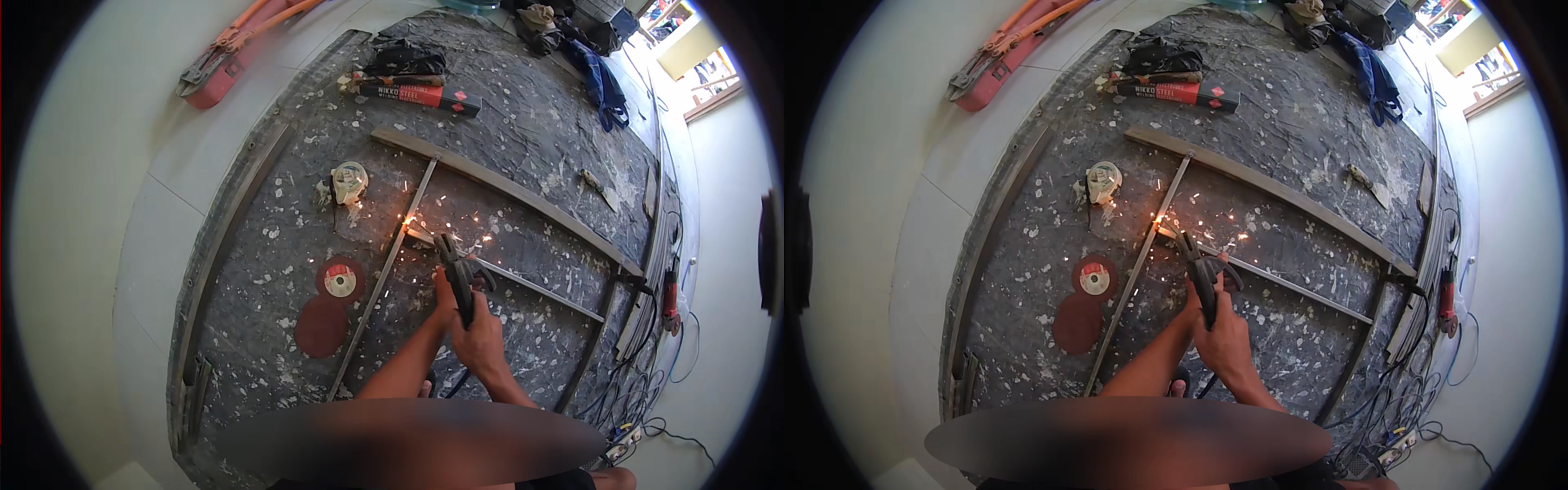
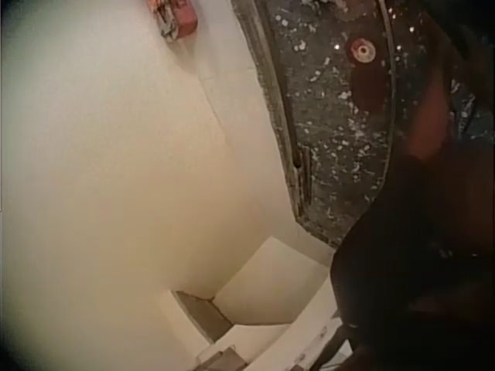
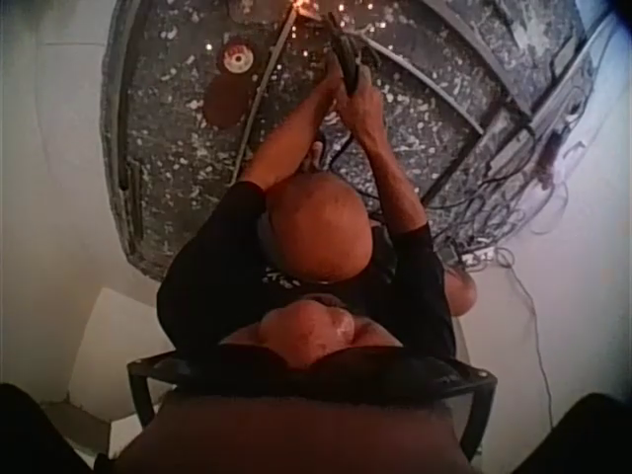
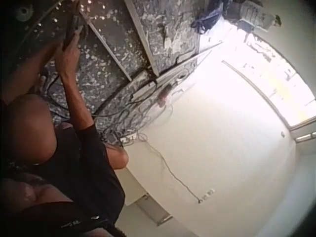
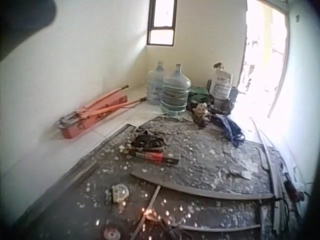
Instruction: Measure and weld a metal frame on the floor.
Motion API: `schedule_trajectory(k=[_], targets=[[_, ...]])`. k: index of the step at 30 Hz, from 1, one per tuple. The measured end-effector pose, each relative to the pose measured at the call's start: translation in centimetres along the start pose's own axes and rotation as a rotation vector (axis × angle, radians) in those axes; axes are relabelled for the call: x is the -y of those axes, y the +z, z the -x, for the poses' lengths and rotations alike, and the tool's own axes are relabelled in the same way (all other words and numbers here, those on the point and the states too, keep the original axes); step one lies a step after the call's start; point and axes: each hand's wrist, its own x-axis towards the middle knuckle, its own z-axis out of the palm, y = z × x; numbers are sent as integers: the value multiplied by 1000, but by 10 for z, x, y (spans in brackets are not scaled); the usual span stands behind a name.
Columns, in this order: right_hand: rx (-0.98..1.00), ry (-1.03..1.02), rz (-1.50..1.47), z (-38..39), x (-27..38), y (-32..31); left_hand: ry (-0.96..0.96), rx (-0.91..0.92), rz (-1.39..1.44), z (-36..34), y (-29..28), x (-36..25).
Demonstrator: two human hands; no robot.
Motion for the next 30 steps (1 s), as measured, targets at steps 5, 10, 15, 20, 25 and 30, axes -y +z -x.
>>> schedule_trajectory(k=[5,10,15,20,25,30], targets=[[0,-20,85,0,-6,-3,145,-89,-191,12,19,-2],[72,-3,127,0,0,-3,102,-137,-296,-8,8,12],[92,-4,149,-1,-1,0,138,-112,-322,-24,-4,22],[60,-13,141,-1,-8,-3,142,-85,-247,-23,7,30],[51,-2,116,-1,-1,5,178,-110,-354,-29,-8,23],[48,9,35,4,-10,-2,32,-148,-230,-9,15,15]])
